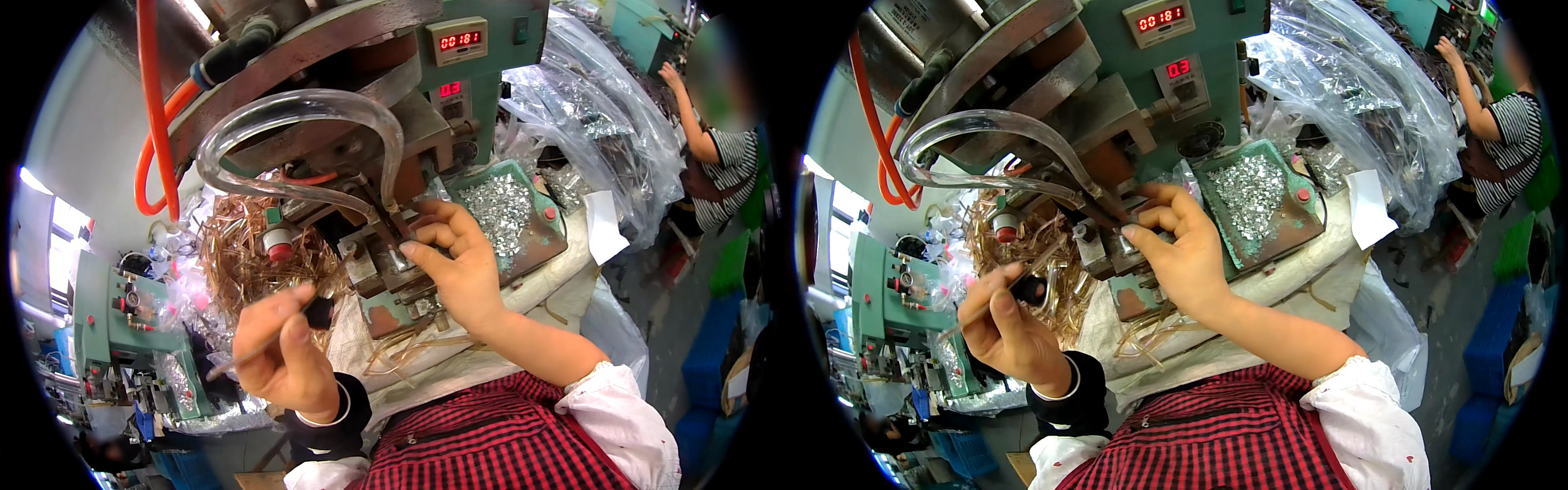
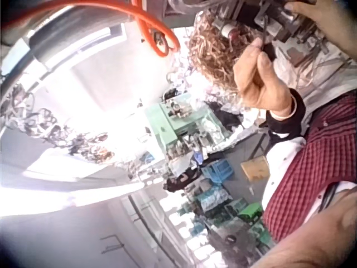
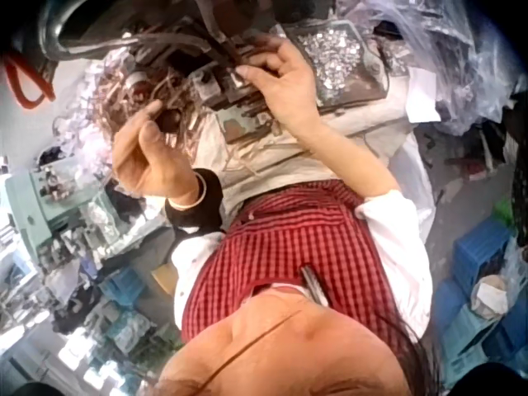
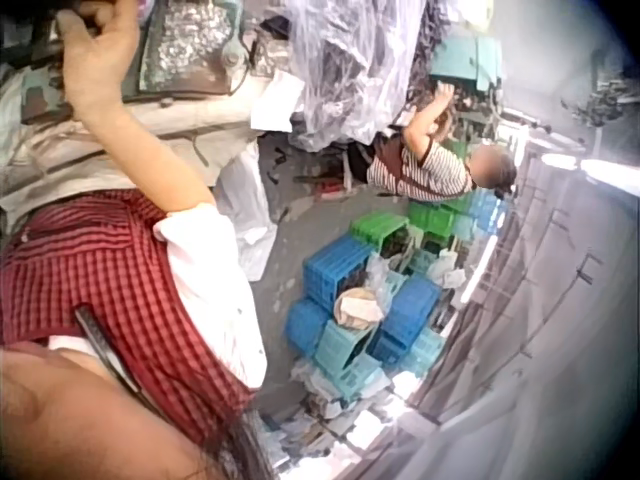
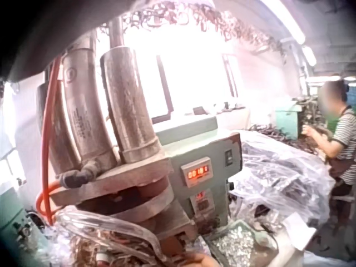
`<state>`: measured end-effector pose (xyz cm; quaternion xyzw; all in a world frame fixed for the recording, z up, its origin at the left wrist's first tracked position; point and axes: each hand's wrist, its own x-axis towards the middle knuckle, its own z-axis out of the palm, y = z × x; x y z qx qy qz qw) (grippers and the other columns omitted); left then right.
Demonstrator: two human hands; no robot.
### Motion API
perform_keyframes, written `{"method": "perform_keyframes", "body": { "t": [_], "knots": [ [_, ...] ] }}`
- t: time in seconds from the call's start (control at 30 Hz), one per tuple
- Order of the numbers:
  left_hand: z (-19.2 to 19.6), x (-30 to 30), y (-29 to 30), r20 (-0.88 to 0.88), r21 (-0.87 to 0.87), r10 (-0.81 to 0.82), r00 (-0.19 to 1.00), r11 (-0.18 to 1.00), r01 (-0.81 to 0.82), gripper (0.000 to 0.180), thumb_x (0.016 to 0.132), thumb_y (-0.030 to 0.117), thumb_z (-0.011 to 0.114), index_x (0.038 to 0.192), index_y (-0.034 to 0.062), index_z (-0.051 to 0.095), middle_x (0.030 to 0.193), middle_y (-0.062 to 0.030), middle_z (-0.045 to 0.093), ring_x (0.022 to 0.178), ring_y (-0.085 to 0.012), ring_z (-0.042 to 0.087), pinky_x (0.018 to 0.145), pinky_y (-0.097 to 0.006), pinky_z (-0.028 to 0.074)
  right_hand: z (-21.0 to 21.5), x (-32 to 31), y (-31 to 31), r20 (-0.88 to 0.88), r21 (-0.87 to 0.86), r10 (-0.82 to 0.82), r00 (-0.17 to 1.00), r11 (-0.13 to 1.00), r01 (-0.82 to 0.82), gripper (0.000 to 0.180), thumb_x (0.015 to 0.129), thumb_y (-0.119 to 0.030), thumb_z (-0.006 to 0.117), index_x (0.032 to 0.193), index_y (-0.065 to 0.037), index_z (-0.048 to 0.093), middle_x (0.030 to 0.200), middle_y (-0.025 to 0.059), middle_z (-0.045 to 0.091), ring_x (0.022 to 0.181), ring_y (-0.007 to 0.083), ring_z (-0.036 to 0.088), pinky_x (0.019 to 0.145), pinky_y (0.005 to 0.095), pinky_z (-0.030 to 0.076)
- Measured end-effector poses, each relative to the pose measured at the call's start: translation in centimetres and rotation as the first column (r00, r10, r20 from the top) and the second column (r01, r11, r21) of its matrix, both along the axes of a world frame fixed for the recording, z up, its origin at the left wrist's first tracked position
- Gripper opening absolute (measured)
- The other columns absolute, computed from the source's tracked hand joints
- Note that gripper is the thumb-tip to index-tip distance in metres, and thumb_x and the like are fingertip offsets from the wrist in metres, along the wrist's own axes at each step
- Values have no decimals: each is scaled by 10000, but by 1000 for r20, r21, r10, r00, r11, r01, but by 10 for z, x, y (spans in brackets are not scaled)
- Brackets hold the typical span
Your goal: The person repeatedly picks small metallic components from a tray and places them into a machine fixture, then operates the machine to process each item. The person removes the processed items and returns them to a collection area, continuing the cycle.
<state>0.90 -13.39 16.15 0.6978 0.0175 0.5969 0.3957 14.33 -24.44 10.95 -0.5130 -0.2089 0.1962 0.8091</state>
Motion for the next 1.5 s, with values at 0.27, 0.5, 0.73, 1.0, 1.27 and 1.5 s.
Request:
{"method": "perform_keyframes", "body": {
  "t": [0.27,0.5,0.73,1.0,1.27,1.5],
  "knots": [
    [-3,15,30,-86,-95,32,996,995,-40,71,924,-32,681,993,-36,664,937,-152,722,869,-202,683,780,-284,540,13,-9,-11,-61,-45,18,998,999,-21,467,912,13,650,1353,35,498,1106,98,684,1017,118,606,907,263,471],
    [-38,25,-11,-215,662,78,974,745,86,165,783,2,772,943,14,731,929,-129,736,615,-213,656,569,-279,525,6,29,-41,477,-297,27,878,946,132,507,877,-35,671,1371,-4,562,1319,161,652,1227,248,628,1054,366,473],
    [-56,38,-7,-180,754,124,976,655,56,221,748,56,835,939,50,724,972,-105,743,544,-122,585,466,-250,413,-70,87,-108,654,-535,-148,742,603,592,395,804,-86,758,1190,-53,678,1061,126,697,995,295,647,875,403,501],
    [-47,21,-28,-358,574,146,922,813,94,289,714,-8,830,987,39,750,975,-126,767,608,-175,647,507,-268,462,-97,90,-78,912,-383,59,405,472,794,185,788,-142,785,924,-77,678,875,96,667,890,322,614,770,448,484],
    [-65,-72,8,-358,288,529,770,846,-448,167,784,-50,762,938,12,742,928,-130,738,716,-249,656,650,-298,500,-83,96,-70,955,-272,31,295,486,831,67,805,-103,752,841,-75,703,912,80,664,910,314,624,737,434,495],
    [-97,-35,81,-569,561,615,546,776,-288,110,762,91,794,847,50,737,816,-98,628,797,-313,597,716,-407,485,-78,106,-52,938,-243,-67,339,570,785,54,817,-121,716,844,-77,704,800,76,681,794,294,651,706,408,508]
  ]
}}
